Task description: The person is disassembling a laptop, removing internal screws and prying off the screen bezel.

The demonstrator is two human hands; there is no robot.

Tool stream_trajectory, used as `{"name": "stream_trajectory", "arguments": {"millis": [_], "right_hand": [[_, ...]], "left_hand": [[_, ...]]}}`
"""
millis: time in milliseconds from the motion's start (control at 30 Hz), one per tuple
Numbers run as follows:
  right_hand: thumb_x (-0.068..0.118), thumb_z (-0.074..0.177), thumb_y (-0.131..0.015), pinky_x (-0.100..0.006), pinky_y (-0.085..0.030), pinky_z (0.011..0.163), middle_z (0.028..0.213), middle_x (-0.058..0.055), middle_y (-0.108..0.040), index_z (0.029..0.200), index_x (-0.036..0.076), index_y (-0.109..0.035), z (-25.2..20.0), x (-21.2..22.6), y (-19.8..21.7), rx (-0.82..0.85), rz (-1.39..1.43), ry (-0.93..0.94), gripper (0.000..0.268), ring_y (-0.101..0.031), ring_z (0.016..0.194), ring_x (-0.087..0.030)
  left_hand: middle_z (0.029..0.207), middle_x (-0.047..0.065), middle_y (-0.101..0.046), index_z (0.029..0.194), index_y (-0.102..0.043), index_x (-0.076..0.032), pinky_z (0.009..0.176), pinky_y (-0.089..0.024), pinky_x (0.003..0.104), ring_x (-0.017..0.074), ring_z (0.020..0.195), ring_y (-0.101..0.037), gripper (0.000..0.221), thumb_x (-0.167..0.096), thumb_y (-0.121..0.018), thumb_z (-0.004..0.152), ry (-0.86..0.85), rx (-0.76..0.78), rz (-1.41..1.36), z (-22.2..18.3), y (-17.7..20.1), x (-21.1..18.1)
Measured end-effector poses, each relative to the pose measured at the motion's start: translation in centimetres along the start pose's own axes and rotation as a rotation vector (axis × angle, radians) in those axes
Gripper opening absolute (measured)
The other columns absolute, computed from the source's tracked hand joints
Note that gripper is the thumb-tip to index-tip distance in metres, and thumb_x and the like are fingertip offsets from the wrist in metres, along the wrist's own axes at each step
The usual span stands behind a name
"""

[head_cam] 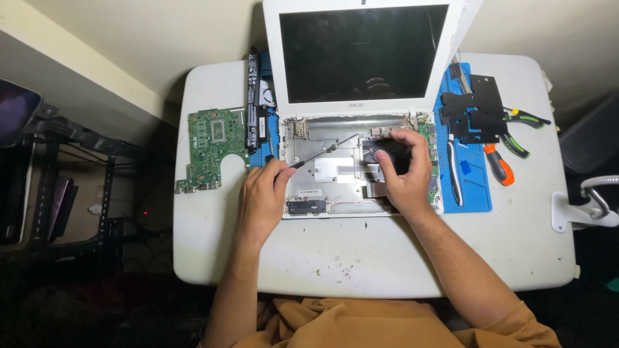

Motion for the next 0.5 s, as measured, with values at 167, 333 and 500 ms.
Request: {"name": "stream_trajectory", "arguments": {"millis": [167,333,500], "right_hand": [[0.017,0.099,-0.076,-0.04,-0.044,0.096,0.101,-0.003,-0.071,0.113,0.009,-0.065,-0.5,-0.4,-0.9,0.072,-0.052,-0.032,0.019,-0.066,0.097,-0.026],[0.016,0.099,-0.077,-0.038,-0.04,0.096,0.095,0.0,-0.073,0.109,0.011,-0.068,-0.3,1.0,-1.2,0.094,-0.072,0.025,0.014,-0.066,0.09,-0.023],[0.015,0.1,-0.078,-0.038,-0.041,0.094,0.091,0.0,-0.075,0.107,0.009,-0.069,-0.5,0.7,-0.6,0.07,-0.103,0.076,0.013,-0.067,0.084,-0.023]], "left_hand": [[0.075,0.006,-0.066,0.108,-0.06,-0.016,0.089,-0.047,0.049,0.0325,0.084,-0.063,0.016,-0.025,-0.047,0.111,0.257,-0.043,0.125,-5.8,2.0,3.0],[0.078,0.011,-0.067,0.108,-0.054,-0.01,0.078,-0.05,0.048,0.0367,0.082,-0.063,0.016,-0.022,-0.043,0.111,0.4,-0.116,0.095,-9.8,1.8,5.2],[0.1,0.01,-0.052,0.116,-0.053,-0.007,0.074,-0.055,0.04,0.0325,0.089,-0.063,0.019,-0.019,-0.04,0.111,0.276,-0.249,0.221,-10.0,0.7,4.9]]}}
Point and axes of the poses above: each hand's wrist, its own z-axis towards the middle knuckle, its own y-axis out of the back of the hand, x = y × z, the point moved 10 cm from there along z, towards the middle knuckle
